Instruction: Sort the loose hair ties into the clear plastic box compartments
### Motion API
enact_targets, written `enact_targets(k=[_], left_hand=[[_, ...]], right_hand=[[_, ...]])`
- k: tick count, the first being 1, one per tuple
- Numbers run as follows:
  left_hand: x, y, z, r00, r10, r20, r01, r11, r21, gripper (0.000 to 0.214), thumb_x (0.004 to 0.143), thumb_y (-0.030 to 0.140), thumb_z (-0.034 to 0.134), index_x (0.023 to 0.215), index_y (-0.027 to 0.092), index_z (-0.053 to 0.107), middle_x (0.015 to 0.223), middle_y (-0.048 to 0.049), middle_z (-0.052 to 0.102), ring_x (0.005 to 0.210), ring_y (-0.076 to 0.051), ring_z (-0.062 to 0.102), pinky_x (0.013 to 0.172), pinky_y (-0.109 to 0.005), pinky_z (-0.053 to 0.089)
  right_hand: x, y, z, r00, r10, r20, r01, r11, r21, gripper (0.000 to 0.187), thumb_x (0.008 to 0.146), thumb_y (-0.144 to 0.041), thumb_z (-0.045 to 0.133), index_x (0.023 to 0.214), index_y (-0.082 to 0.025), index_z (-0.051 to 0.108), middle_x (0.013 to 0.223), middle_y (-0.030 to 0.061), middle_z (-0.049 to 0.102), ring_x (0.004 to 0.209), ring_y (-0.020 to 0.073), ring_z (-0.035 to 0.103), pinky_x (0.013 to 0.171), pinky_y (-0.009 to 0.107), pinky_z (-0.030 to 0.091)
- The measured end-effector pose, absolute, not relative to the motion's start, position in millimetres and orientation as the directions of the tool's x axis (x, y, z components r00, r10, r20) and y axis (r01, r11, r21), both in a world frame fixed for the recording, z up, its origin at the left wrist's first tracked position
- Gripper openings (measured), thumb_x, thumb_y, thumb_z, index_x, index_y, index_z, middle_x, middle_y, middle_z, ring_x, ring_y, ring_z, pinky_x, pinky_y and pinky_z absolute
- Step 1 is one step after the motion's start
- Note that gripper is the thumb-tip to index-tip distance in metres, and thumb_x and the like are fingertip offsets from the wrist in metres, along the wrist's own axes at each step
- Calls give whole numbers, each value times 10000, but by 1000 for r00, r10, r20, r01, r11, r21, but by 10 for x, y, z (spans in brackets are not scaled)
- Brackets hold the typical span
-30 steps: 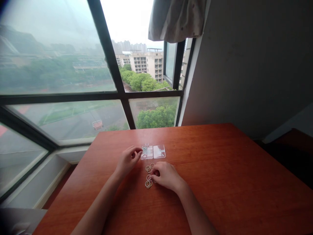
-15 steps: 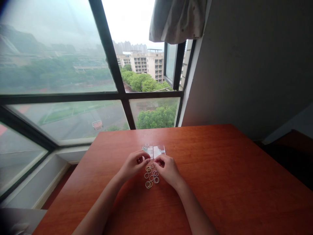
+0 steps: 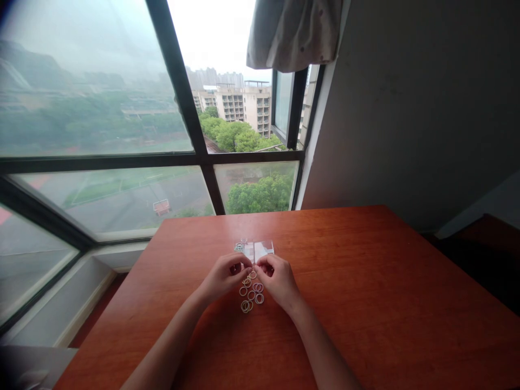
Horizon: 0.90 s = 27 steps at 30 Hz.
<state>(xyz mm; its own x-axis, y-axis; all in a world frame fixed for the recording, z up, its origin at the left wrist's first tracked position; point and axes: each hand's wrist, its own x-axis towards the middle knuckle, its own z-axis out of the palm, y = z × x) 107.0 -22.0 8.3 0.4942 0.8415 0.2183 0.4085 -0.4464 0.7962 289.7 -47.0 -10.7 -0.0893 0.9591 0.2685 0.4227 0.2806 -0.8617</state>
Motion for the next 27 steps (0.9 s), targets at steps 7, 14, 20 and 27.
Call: enact_targets(k=[7, 14, 20, 27], left_hand=[[897, -90, -16, 286, 913, 292, 522, -404, 751, 150, 843, 251, 536, 784, 160, 638, 692, -3, 598, 593, -95, 458, 564, -215, 373], [767, -5, -115, 225, 932, 283, 631, -361, 687, 159, 832, 263, 526, 832, 170, 655, 755, -19, 630, 621, -120, 510, 582, -232, 405], [760, -6, -141, 177, 935, 307, 673, -343, 655, 182, 834, 267, 523, 918, 185, 663, 836, -30, 641, 604, -122, 519, 609, -248, 424], [776, -19, -111, 180, 932, 315, 658, -352, 666, 169, 837, 248, 521, 901, 183, 664, 829, -23, 621, 594, -113, 502, 594, -237, 407]], right_hand=[[3047, -420, -156, -92, 975, 201, 470, 221, -855, 103, 805, -247, 585, 780, -182, 661, 706, 10, 641, 624, 145, 545, 576, 238, 412], [3086, -432, -186, -259, 960, 109, 551, 240, -799, 79, 756, -178, 620, 774, -185, 697, 669, -11, 637, 611, 131, 550, 563, 222, 391], [3076, -463, -191, -323, 945, 55, 599, 249, -761, 129, 726, -136, 610, 777, -196, 712, 646, -16, 634, 592, 125, 554, 551, 215, 376], [3048, -476, -211, -312, 949, 45, 691, 259, -674, 99, 714, -136, 594, 694, -199, 667, 663, -7, 648, 613, 131, 555, 565, 225, 348]])
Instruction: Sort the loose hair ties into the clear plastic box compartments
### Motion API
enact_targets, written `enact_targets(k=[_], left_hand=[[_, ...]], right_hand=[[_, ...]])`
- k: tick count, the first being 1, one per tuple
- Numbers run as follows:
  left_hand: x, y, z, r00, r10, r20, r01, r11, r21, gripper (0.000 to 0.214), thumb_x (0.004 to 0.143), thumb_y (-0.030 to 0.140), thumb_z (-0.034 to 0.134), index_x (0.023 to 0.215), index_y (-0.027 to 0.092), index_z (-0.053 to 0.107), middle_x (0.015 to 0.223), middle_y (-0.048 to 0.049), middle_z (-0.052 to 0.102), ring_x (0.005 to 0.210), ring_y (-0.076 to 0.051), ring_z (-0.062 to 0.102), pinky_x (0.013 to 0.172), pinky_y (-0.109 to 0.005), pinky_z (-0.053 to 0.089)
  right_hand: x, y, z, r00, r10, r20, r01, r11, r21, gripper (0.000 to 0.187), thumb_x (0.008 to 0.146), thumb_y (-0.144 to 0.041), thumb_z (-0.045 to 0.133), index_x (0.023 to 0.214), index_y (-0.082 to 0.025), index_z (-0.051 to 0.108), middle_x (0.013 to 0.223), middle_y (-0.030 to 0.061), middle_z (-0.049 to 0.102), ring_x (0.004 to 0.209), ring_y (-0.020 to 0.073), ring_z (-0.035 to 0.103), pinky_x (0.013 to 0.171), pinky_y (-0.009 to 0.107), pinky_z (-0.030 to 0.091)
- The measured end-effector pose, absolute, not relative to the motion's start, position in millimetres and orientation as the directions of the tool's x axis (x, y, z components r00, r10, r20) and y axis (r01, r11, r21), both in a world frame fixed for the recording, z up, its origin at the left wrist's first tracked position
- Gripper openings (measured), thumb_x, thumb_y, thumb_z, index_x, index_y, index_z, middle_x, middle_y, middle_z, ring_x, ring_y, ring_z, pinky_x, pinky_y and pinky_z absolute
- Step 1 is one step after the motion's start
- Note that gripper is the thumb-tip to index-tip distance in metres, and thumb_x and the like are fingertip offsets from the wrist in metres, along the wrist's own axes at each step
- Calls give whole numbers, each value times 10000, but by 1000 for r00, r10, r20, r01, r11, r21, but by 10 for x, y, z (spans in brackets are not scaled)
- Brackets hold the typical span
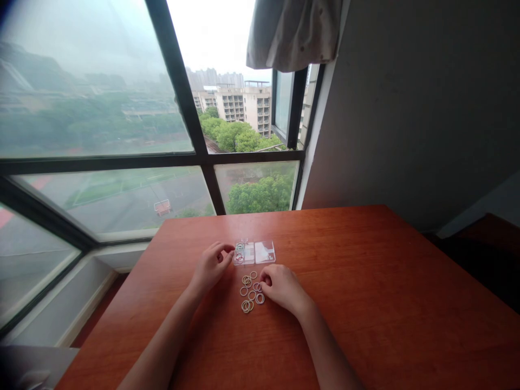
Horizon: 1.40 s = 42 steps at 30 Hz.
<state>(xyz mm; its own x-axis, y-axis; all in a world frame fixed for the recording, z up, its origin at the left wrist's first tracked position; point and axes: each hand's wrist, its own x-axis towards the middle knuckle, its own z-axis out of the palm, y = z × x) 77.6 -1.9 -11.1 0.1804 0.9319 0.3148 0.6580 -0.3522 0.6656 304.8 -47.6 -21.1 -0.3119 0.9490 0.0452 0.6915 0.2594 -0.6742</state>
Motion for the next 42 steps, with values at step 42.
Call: enact_targets(k=[42], left_hand=[[791, -8, -113, 170, 935, 313, 647, -345, 680, 125, 832, 247, 536, 791, 178, 632, 754, -7, 617, 599, -117, 499, 585, -232, 385]], right_hand=[[2952, -438, -181, -160, 950, 270, 507, 314, -803, 88, 786, -155, 578, 754, -187, 653, 685, 4, 626, 609, 135, 541, 567, 228, 393]])
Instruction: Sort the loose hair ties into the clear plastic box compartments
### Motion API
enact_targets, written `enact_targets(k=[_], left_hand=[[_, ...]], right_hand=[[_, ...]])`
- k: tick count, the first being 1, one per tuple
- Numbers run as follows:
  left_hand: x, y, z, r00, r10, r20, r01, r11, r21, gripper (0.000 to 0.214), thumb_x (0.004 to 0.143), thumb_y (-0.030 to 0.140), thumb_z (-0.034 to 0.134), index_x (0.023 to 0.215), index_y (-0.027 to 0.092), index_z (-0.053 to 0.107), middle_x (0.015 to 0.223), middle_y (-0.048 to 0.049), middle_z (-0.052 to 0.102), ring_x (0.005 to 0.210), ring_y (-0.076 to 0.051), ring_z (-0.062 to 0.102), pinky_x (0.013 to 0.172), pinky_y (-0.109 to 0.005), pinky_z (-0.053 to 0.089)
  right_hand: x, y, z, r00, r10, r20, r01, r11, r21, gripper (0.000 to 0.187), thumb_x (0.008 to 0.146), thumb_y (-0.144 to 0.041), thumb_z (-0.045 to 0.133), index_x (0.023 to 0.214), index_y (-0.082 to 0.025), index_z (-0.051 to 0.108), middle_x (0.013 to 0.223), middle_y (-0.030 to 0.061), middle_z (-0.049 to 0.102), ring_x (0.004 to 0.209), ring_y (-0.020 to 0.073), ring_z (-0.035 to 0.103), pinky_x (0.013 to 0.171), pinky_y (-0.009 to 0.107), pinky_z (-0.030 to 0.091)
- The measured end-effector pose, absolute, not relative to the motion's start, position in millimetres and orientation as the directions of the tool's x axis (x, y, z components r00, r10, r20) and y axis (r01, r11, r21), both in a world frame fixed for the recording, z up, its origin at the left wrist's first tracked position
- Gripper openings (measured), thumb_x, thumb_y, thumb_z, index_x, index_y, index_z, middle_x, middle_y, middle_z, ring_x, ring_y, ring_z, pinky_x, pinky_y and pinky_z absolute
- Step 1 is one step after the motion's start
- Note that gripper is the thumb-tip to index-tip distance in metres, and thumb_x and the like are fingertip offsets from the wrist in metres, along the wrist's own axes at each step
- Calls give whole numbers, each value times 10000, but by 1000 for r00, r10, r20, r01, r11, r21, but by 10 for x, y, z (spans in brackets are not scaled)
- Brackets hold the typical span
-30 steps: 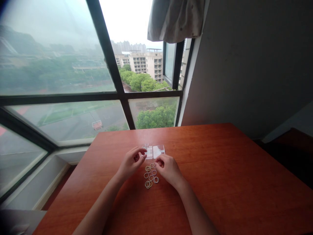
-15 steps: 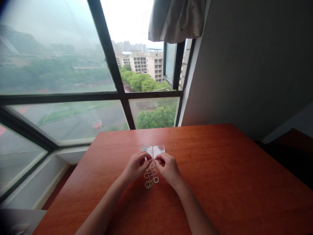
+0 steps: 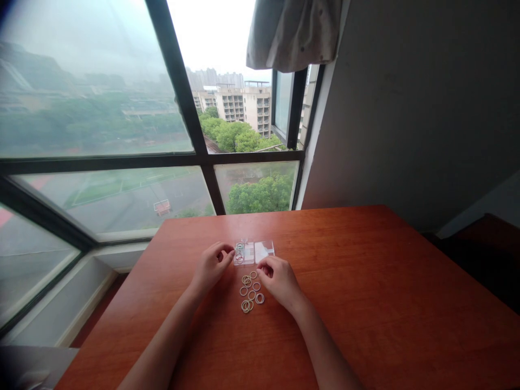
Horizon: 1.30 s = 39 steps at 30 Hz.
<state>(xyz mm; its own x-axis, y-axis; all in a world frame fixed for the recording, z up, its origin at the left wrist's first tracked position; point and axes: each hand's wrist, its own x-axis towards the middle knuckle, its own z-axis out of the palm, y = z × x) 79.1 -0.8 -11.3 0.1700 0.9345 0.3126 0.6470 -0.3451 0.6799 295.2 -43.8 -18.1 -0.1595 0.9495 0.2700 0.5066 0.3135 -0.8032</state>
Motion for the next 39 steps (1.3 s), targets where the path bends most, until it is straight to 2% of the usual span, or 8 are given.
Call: enact_targets(k=[5, 9, 15, 28, 34, 39], left_hand=[[782, -3, -140, 141, 942, 305, 693, -314, 649, 153, 841, 260, 529, 898, 187, 650, 881, -31, 624, 611, -117, 510, 580, -236, 398], [775, -5, -130, 124, 944, 306, 703, -301, 644, 171, 855, 278, 515, 907, 190, 651, 895, -32, 615, 614, -117, 513, 577, -236, 396], [790, -24, -90, 130, 943, 307, 704, -306, 641, 175, 848, 283, 517, 893, 184, 654, 867, -30, 599, 612, -116, 506, 568, -232, 384], [821, -52, -61, 165, 931, 325, 663, -348, 662, 156, 843, 259, 526, 879, 181, 656, 851, -26, 599, 598, -110, 488, 564, -241, 371], [893, -90, -31, 216, 919, 329, 593, -391, 704, 158, 860, 268, 527, 881, 178, 655, 829, -15, 598, 585, -97, 461, 584, -231, 377], [1031, -182, 21, 422, 868, 262, 500, -464, 731, 183, 856, 321, 562, 878, 173, 668, 800, -23, 584, 631, -106, 460, 582, -219, 376]], right_hand=[[2996, -429, -239, -221, 953, 208, 553, 298, -778, 75, 785, -171, 599, 750, -192, 662, 693, -1, 644, 615, 132, 542, 577, 227, 388], [3035, -430, -286, -290, 948, 128, 587, 282, -758, 79, 760, -153, 610, 763, -198, 676, 700, -11, 648, 625, 126, 551, 577, 218, 383], [3039, -455, -288, -311, 947, 81, 607, 264, -750, 114, 713, -126, 637, 773, -202, 696, 706, -12, 650, 640, 126, 562, 588, 214, 393], [3062, -485, -233, -349, 934, 69, 602, 280, -748, 99, 711, -112, 655, 716, -200, 699, 694, -9, 656, 630, 129, 566, 579, 213, 397], [3010, -466, -173, -294, 938, 182, 546, 321, -774, 88, 764, -132, 623, 715, -185, 674, 694, -9, 642, 630, 127, 541, 591, 224, 395], [2991, -448, -101, -184, 949, 256, 522, 315, -793, 75, 807, -205, 626, 746, -183, 665, 719, 8, 651, 626, 137, 538, 588, 240, 406]])
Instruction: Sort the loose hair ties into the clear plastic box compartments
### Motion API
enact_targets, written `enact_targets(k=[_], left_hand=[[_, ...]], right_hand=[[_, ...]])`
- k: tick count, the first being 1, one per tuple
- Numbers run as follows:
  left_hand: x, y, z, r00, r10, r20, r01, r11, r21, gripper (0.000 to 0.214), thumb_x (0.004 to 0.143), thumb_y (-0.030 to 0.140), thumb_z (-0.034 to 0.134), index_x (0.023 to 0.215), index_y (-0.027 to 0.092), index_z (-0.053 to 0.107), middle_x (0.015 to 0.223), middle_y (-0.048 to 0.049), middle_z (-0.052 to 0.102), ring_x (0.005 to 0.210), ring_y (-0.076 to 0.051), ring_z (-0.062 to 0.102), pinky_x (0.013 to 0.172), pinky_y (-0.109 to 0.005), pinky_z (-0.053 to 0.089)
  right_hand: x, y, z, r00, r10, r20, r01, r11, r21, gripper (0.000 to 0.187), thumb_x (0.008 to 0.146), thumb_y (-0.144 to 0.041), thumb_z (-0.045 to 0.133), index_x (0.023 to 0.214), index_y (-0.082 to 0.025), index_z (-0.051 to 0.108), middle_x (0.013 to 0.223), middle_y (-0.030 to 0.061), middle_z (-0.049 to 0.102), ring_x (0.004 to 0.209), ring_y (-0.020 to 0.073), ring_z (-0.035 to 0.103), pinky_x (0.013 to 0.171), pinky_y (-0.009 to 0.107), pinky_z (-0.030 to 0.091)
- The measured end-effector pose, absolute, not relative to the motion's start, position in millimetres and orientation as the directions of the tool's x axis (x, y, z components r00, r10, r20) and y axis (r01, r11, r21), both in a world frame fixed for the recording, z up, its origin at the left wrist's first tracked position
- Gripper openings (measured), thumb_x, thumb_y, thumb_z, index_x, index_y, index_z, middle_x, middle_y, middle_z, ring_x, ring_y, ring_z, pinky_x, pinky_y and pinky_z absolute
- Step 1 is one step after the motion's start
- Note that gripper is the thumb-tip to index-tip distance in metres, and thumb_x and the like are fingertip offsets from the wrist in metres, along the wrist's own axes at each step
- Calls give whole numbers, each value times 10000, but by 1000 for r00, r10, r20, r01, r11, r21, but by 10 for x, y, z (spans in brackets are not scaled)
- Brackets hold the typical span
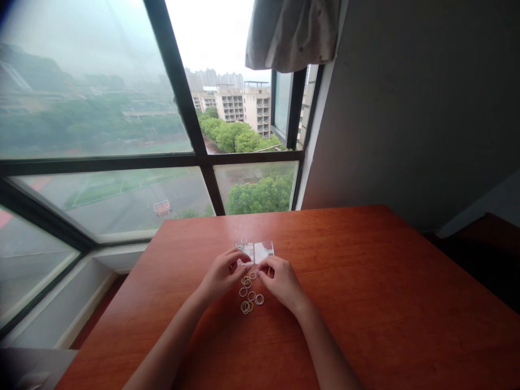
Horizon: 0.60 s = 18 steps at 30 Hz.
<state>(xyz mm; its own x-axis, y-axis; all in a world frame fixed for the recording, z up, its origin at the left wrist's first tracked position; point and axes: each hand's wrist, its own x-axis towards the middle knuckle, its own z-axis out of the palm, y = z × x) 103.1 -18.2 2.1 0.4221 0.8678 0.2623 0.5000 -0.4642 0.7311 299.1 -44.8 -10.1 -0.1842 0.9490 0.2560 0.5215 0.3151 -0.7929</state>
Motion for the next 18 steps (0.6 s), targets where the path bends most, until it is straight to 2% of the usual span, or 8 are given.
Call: enact_targets(k=[3, 7, 13, 18], left_hand=[[1060, -210, 29, 490, 842, 226, 495, -482, 723, 166, 839, 314, 586, 852, 177, 679, 787, -23, 578, 630, -107, 448, 579, -223, 370], [1034, -205, 52, 489, 843, 225, 489, -478, 730, 147, 847, 253, 555, 813, 176, 674, 773, -21, 586, 649, -111, 463, 586, -223, 363], [1025, -219, 100, 522, 828, 205, 438, -467, 768, 166, 849, 287, 559, 836, 169, 676, 737, -7, 574, 596, -94, 433, 550, -207, 337], [1050, -232, 84, 528, 825, 202, 421, -461, 781, 134, 835, 246, 562, 808, 165, 665, 724, -1, 574, 587, -87, 434, 548, -205, 332]], right_hand=[[2984, -448, -97, -156, 954, 258, 514, 301, -803, 84, 811, -237, 638, 750, -186, 664, 719, 11, 649, 620, 140, 540, 573, 241, 408], [2956, -459, -110, -173, 948, 268, 501, 319, -804, 79, 810, -233, 648, 743, -192, 659, 711, -1, 639, 599, 129, 522, 557, 233, 395], [2936, -471, -108, -179, 946, 272, 491, 325, -809, 89, 813, -235, 644, 736, -194, 657, 701, -5, 632, 595, 127, 521, 556, 231, 391], [2935, -471, -96, -177, 946, 272, 484, 325, -813, 80, 813, -222, 641, 740, -193, 656, 705, -4, 631, 609, 129, 524, 562, 229, 390]])
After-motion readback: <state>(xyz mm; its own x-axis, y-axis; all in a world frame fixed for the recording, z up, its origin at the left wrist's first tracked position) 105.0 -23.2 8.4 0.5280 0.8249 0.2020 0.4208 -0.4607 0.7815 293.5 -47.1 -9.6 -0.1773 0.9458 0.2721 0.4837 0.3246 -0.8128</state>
